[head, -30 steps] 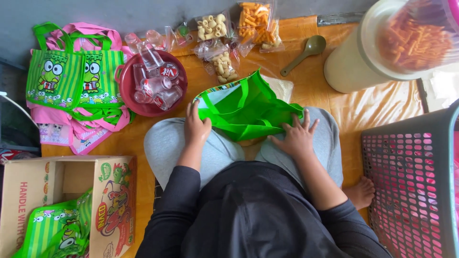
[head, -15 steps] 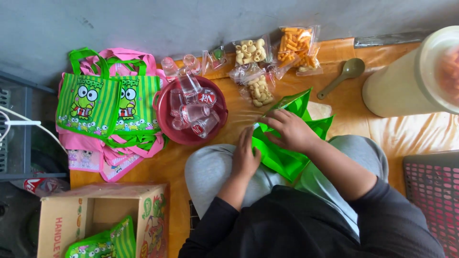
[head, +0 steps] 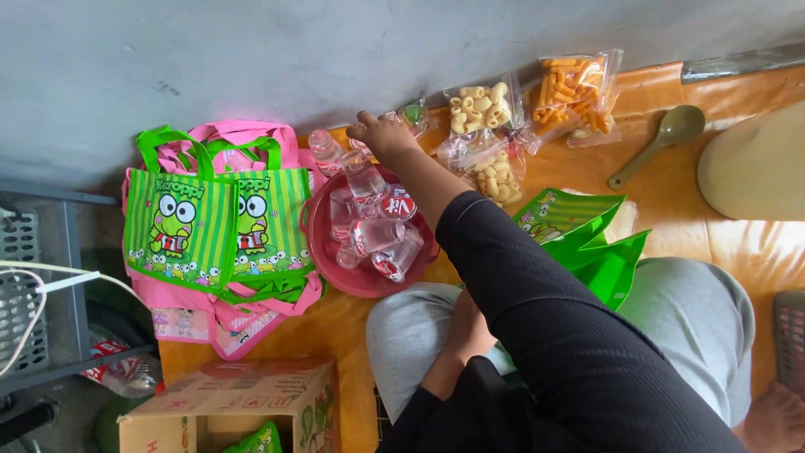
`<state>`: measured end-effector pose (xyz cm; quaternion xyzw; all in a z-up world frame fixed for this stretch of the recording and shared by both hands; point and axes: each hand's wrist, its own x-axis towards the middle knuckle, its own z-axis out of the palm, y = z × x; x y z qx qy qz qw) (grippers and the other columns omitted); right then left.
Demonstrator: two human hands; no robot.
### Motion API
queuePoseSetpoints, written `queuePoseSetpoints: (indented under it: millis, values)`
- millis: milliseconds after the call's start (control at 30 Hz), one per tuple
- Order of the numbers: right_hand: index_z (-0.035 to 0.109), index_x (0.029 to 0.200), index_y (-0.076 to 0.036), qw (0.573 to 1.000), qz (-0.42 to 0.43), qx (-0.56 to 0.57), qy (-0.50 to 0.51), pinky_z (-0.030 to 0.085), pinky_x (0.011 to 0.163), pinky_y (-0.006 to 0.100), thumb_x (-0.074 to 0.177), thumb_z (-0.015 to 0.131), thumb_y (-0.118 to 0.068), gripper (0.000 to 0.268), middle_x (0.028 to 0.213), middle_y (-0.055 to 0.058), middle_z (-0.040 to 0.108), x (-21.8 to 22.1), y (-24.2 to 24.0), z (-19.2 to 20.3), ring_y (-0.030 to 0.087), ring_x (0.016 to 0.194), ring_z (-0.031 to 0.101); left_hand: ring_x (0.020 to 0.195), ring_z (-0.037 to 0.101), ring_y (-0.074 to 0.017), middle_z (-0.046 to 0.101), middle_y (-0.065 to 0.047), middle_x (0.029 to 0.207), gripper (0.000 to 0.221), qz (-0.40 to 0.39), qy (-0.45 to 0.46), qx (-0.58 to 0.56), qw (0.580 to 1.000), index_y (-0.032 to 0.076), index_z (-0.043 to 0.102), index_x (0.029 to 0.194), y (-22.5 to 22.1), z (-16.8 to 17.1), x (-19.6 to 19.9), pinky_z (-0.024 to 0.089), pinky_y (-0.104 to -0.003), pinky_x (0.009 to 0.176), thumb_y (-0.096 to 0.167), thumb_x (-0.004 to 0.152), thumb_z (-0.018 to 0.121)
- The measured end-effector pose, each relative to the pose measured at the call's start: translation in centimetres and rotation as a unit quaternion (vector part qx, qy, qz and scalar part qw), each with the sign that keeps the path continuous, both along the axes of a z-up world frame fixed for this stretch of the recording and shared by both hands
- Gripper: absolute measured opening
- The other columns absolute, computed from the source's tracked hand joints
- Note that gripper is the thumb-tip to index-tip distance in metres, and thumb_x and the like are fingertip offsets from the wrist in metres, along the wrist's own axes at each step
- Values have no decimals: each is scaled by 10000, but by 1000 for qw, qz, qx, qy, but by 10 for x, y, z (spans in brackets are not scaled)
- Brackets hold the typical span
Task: The person packs small gift bags by placing various packaged snacks and small plastic cups of water into green and pink fabric bags.
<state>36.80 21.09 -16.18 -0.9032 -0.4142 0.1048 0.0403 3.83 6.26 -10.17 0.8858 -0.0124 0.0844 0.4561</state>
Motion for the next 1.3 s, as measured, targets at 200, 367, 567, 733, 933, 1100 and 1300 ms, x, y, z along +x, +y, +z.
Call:
queuePoseSetpoints:
  millis: [200, 367, 567, 733, 933, 1100, 1300]
  values:
    - [567, 1280, -312, 992, -81, 91, 23, 636, 805, 475, 855, 784, -91, 526, 1225, 1, 476, 6, -42, -17, 342, 1014, 695, 1328, 567, -342, 684, -156, 1291, 547, -11, -55, -2, 998, 26, 597, 1369, -5, 1, 10, 524, -455, 998, -48, 827, 619]
    - [568, 1289, -159, 847, -107, 463, 241, 595, 877, 438, 852, 802, -66, 504, 1209, 86, 460, -39, -187, 118, 352, 1061, 655, 1237, 614, -366, 587, -155, 1396, 672, 16, -30, -15, 999, 123, 563, 1450, -4, 16, 8, 536, -455, 1018, -22, 796, 620]
    - [632, 1299, -16, 741, -101, 457, 482, 590, 833, 367, 895, 722, -21, 414, 1121, 85, 650, -129, -346, 184, 199, 957, 675, 1293, 549, -451, 534, -237, 1419, 724, 41, -41, -45, 997, 92, 525, 1480, -4, -15, 21, 479, -540, 1071, 3, 772, 646]
    - [690, 1254, -79, 885, -125, 259, 365, 502, 1012, 577, 908, 753, -246, 389, 1164, 222, 737, -201, -381, 70, 462, 1148, 671, 1311, 540, -438, 529, -203, 1440, 811, 55, -57, -34, 996, 139, 506, 1520, -3, -31, 18, 444, -556, 1091, -18, 738, 647]
    - [499, 1501, -168, 939, -168, 137, 266, 563, 966, 527, 939, 696, -318, 614, 1189, 211, 727, -239, -371, -50, 413, 1094, 709, 1336, 528, -409, 491, -198, 1476, 815, 99, -86, 54, 990, 158, 494, 1545, 3, -41, 6, 447, -536, 1104, -10, 764, 650]
    - [367, 1586, -265, 943, -168, 44, 282, 561, 977, 528, 880, 671, -566, 826, 1149, 248, 731, -244, -407, -21, 434, 1127, 695, 1354, 489, -461, 456, -230, 1495, 811, 101, -34, 54, 993, 153, 437, 1579, 0, -9, -7, 429, -601, 1084, -6, 799, 590]
    - [421, 1555, -345, 967, -161, -59, 189, 577, 885, 455, 575, 788, -772, 1131, 1054, 89, 773, -262, -475, -20, 317, 1045, 740, 1383, 447, -479, 415, -259, 1510, 825, 106, -37, 75, 991, 110, 398, 1591, 4, -22, -9, 411, -617, 1093, 15, 800, 613]
